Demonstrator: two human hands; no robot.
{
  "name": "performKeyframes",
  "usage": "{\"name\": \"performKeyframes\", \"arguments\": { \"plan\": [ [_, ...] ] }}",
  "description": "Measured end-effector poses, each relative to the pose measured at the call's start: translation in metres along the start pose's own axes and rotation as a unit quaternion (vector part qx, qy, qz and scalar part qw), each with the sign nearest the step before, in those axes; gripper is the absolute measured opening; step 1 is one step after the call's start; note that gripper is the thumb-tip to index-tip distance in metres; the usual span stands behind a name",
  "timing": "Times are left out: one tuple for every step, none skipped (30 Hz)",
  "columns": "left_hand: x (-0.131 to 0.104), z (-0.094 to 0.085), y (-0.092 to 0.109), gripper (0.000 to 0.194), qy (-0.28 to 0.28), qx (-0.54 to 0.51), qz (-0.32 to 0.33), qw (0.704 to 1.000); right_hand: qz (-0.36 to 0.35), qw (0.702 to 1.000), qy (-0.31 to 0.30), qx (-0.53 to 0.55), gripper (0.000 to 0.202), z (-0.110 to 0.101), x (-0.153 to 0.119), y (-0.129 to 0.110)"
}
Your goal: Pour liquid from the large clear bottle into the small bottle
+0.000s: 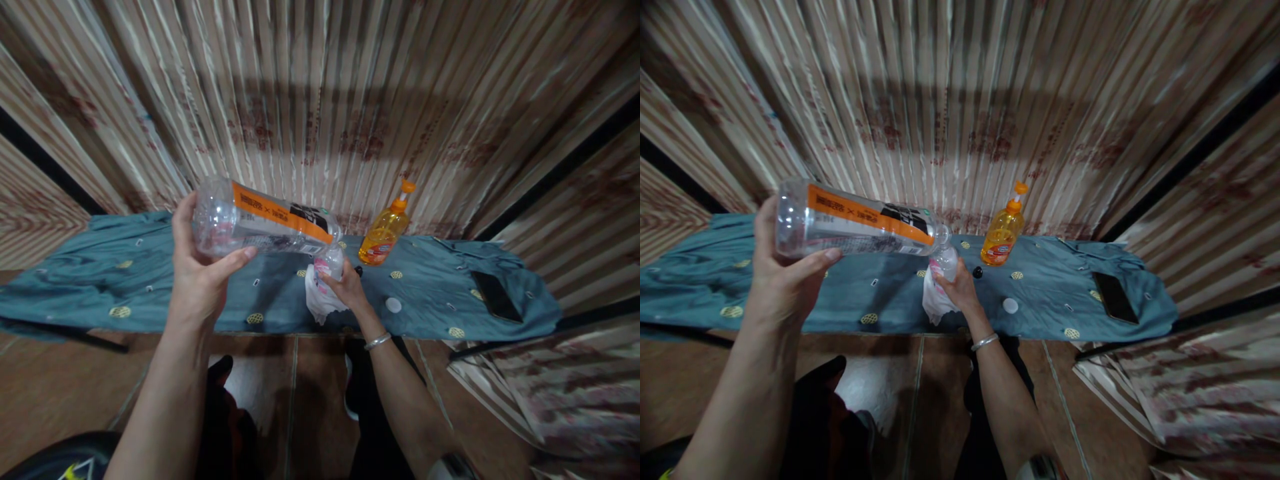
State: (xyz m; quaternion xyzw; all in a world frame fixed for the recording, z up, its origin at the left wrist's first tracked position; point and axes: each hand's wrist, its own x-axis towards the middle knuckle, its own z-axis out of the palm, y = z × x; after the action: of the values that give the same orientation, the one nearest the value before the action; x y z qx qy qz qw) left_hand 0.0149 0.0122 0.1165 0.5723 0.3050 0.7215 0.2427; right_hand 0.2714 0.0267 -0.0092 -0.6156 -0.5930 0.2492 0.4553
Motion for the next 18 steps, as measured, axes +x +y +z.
{"name": "performKeyframes", "arguments": {
  "plan": [
    [0.000, 0.001, 0.003, 0.097, -0.001, -0.012, -0.028, 1.000, -0.001, 1.000, -0.001, -0.001, 0.050, 0.000, 0.000, 0.000],
    [0.000, 0.002, 0.006, 0.098, -0.003, -0.023, -0.055, 0.998, -0.001, 1.000, -0.003, -0.001, 0.050, 0.000, 0.000, 0.000],
    [0.000, 0.003, 0.009, 0.097, -0.004, -0.031, -0.073, 0.997, 0.001, 1.000, -0.004, -0.001, 0.050, 0.000, 0.000, -0.001],
    [0.000, 0.004, 0.012, 0.097, 0.001, -0.038, -0.087, 0.995, 0.003, 1.000, -0.006, -0.001, 0.050, 0.000, 0.000, -0.001],
    [-0.001, 0.005, 0.014, 0.096, 0.010, -0.044, -0.091, 0.995, 0.005, 1.000, -0.006, -0.001, 0.051, 0.000, 0.000, -0.002],
    [-0.001, 0.006, 0.016, 0.096, 0.018, -0.049, -0.090, 0.995, 0.007, 1.000, -0.005, -0.002, 0.051, 0.000, 0.000, -0.002],
    [-0.001, 0.007, 0.017, 0.096, 0.026, -0.053, -0.087, 0.994, 0.008, 1.000, -0.004, -0.003, 0.052, -0.001, 0.000, -0.002],
    [-0.001, 0.008, 0.017, 0.096, 0.031, -0.054, -0.083, 0.995, 0.009, 1.000, -0.002, -0.004, 0.052, -0.001, 0.000, -0.002],
    [-0.002, 0.008, 0.017, 0.096, 0.031, -0.055, -0.081, 0.995, 0.009, 1.000, -0.001, -0.004, 0.052, -0.001, 0.000, -0.002],
    [-0.002, 0.008, 0.017, 0.096, 0.030, -0.055, -0.085, 0.994, 0.008, 1.000, -0.001, -0.003, 0.053, -0.001, 0.000, -0.002],
    [-0.002, 0.008, 0.017, 0.095, 0.030, -0.055, -0.093, 0.994, 0.009, 1.000, -0.002, -0.002, 0.052, -0.001, 0.000, -0.002],
    [-0.002, 0.009, 0.017, 0.094, 0.033, -0.057, -0.102, 0.993, 0.009, 1.000, -0.003, -0.001, 0.052, -0.001, 0.000, -0.002],
    [-0.002, 0.009, 0.018, 0.092, 0.038, -0.061, -0.113, 0.991, 0.007, 1.000, -0.004, 0.000, 0.051, -0.001, 0.000, -0.002],
    [-0.002, 0.010, 0.019, 0.089, 0.044, -0.067, -0.124, 0.989, 0.005, 1.000, -0.006, 0.001, 0.051, -0.001, 0.000, -0.002],
    [-0.003, 0.011, 0.020, 0.087, 0.049, -0.074, -0.134, 0.987, 0.002, 1.000, -0.007, 0.002, 0.051, -0.001, 0.000, -0.002],
    [-0.003, 0.013, 0.022, 0.085, 0.052, -0.081, -0.143, 0.985, 0.000, 1.000, -0.007, 0.002, 0.050, -0.001, 0.000, -0.002],
    [-0.004, 0.014, 0.024, 0.083, 0.054, -0.088, -0.149, 0.983, -0.003, 1.000, -0.008, 0.003, 0.050, -0.001, 0.000, -0.002],
    [-0.004, 0.015, 0.025, 0.081, 0.054, -0.094, -0.154, 0.982, -0.004, 1.000, -0.008, 0.004, 0.050, -0.001, 0.000, -0.002]
  ]
}}
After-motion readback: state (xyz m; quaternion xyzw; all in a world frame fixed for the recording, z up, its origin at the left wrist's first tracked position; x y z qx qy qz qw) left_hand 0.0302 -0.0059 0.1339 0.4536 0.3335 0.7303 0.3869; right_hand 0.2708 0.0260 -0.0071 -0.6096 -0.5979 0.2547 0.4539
